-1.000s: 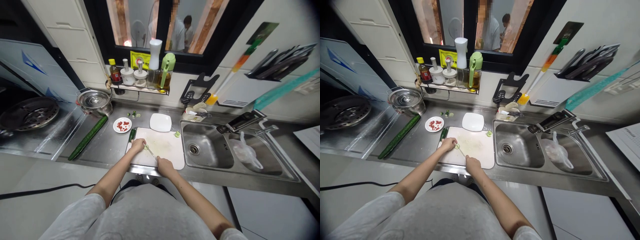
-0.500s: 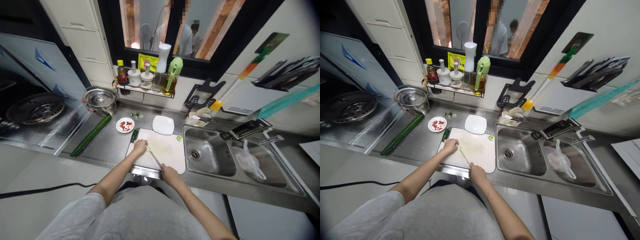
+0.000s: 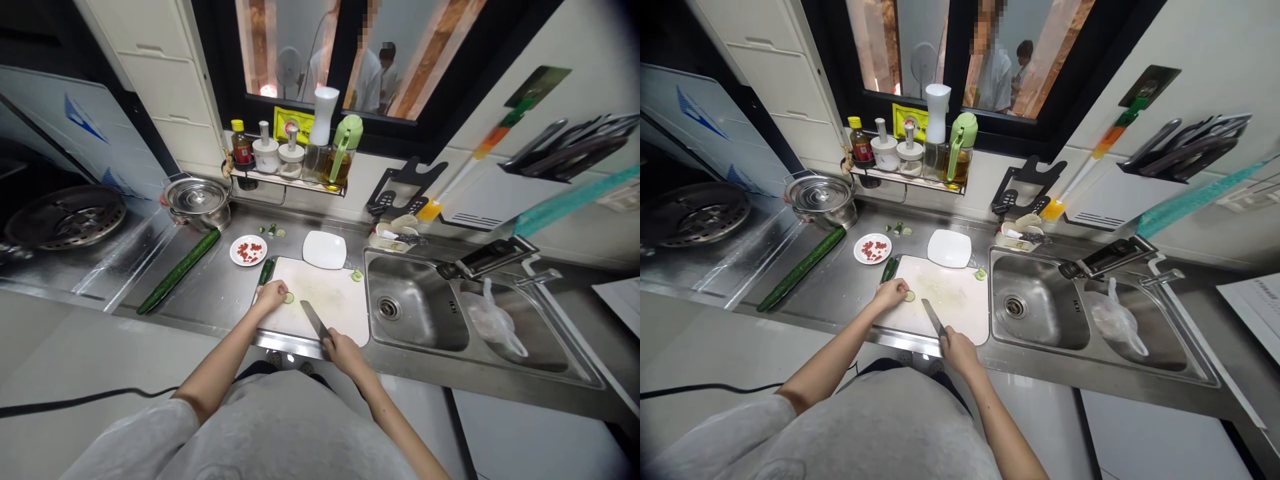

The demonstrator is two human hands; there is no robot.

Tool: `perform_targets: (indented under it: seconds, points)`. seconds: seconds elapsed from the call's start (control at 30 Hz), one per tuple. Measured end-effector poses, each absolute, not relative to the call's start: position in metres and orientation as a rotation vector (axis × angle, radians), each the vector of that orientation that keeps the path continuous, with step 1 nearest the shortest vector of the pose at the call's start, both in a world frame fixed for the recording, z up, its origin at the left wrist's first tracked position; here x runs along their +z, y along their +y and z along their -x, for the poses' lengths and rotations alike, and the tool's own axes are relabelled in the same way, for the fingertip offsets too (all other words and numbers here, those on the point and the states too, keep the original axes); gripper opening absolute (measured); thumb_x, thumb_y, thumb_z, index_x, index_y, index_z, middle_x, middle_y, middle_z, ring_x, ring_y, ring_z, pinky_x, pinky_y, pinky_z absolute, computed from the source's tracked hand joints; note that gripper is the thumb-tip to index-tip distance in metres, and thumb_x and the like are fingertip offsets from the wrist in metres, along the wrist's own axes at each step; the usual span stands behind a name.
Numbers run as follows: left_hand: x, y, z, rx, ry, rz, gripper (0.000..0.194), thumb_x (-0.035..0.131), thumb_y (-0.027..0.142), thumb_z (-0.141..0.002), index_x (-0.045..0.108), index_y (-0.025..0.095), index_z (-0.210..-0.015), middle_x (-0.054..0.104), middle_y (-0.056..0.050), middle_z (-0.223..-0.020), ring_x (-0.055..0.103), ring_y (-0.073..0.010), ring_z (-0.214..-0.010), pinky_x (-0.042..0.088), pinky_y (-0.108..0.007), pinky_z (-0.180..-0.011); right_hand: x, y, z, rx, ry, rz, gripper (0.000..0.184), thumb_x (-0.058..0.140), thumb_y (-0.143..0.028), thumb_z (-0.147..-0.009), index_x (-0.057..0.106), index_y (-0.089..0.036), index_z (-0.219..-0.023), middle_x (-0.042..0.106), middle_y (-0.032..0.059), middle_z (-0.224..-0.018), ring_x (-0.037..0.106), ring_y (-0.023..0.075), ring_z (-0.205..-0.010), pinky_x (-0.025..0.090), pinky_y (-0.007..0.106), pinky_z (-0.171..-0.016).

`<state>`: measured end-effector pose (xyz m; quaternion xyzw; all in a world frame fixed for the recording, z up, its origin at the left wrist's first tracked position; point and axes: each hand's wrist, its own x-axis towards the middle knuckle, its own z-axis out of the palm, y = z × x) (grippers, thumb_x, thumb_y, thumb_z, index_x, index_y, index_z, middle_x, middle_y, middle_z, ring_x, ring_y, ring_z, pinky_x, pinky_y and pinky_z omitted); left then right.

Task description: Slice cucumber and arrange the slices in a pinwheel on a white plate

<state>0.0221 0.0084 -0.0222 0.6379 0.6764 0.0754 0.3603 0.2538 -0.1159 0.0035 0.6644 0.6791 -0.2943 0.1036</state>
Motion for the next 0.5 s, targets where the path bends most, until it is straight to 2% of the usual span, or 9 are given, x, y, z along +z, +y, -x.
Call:
perform_targets:
  seconds: [0.1, 0.27, 0.5]
  points:
    - [-0.019, 0.004, 0.000, 0.249, 1.794, -1.550, 0.017, 0.061, 0.023, -0.074, 0.065, 0.021, -0.091, 0.071, 0.001, -0.087, 0.062, -0.0133, -0.082, 0.034, -0.030, -0.085, -0.001, -0.118, -0.266, -0.908, 2.005, -2.130, 0.026, 0.035, -0.036, -0.095, 0.053, -0.018, -0.103, 0.067, 0.0078, -0.090, 0.060, 0.0188, -0.085, 0.029, 0.024, -0.064]
    - [-0.019, -0.002, 0.017, 0.206, 1.873, -1.563, 0.015, 0.059, 0.021, -0.075, 0.066, 0.022, -0.088, 0.071, 0.001, -0.087, 0.062, -0.0158, -0.085, 0.034, -0.033, -0.088, -0.012, -0.109, -0.296, -0.826, 1.876, -2.418, 0.033, 0.033, -0.039, -0.096, 0.056, -0.017, -0.103, 0.067, 0.0083, -0.085, 0.061, 0.0190, -0.081, 0.032, 0.024, -0.064]
    - [-0.029, -0.015, 0.013, 0.078, 1.939, -1.800, 0.023, 0.050, 0.014, -0.079, 0.067, 0.023, -0.091, 0.070, -0.005, -0.098, 0.059, -0.0235, -0.100, 0.034, -0.037, -0.087, -0.032, -0.083, -0.343, -0.879, 1.599, -2.687, 0.040, 0.037, -0.035, -0.094, 0.058, -0.011, -0.117, 0.067, 0.0139, -0.108, 0.062, 0.0216, -0.102, 0.040, 0.025, -0.079]
